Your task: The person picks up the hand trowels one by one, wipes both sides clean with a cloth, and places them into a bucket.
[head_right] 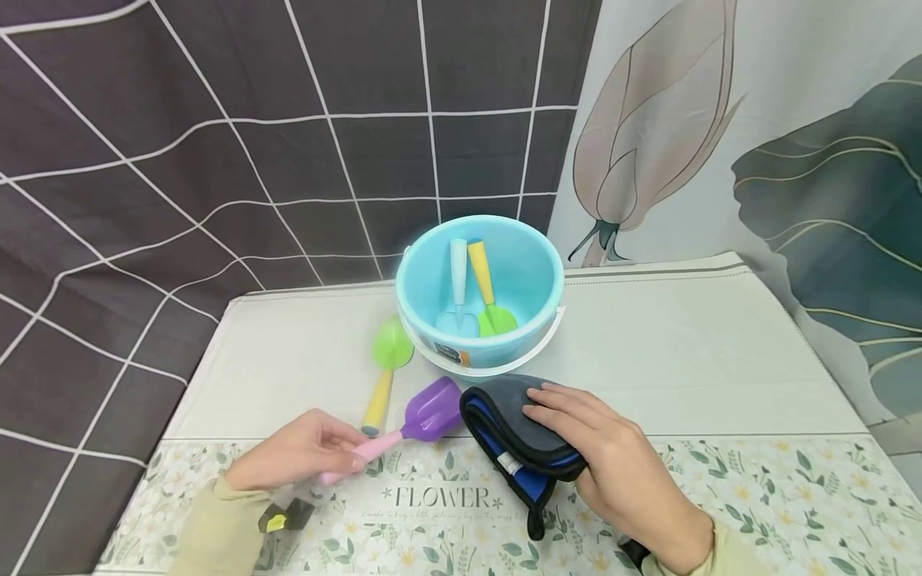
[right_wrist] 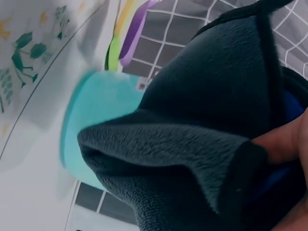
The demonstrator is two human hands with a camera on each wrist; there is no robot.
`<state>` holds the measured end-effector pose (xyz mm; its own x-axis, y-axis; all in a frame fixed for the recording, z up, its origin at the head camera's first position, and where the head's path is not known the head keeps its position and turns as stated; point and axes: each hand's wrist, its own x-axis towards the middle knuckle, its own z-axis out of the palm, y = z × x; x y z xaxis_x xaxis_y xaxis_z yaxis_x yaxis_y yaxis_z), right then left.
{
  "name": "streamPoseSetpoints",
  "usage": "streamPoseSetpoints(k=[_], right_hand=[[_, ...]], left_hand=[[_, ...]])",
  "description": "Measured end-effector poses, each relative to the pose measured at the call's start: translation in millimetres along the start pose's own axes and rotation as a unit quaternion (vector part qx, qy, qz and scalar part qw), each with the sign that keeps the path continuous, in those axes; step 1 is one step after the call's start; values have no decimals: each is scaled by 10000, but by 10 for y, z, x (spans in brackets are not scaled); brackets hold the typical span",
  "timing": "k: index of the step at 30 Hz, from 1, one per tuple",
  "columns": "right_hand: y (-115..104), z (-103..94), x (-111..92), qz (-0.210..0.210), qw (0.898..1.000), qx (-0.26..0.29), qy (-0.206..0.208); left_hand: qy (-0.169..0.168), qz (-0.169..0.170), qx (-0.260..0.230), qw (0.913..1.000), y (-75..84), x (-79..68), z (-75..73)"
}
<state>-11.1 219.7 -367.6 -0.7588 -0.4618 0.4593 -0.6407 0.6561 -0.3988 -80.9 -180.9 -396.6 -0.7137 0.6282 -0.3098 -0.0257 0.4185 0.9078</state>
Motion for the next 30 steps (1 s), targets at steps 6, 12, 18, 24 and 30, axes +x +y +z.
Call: streamPoseSetpoints(k=[6,12,18,24,30], right_hand=[[-44,14,67,-55,10000,73,-29],[-72,56,101,-122,9999,-41,112],[-122,131,139,-429,9985,11,347],[-143,234,188,-770,9945,-111,696],[-194,336,267,-1251,9822,5,1403]], left_hand=[[-1,18,130,9999,53,120,129],[-41,11,162,9999,104,230,244],[-74,163,205,9996,137,328,327],[-33,283,98,9995,149,379,353],[-16,392,72,9992,166,388,353]])
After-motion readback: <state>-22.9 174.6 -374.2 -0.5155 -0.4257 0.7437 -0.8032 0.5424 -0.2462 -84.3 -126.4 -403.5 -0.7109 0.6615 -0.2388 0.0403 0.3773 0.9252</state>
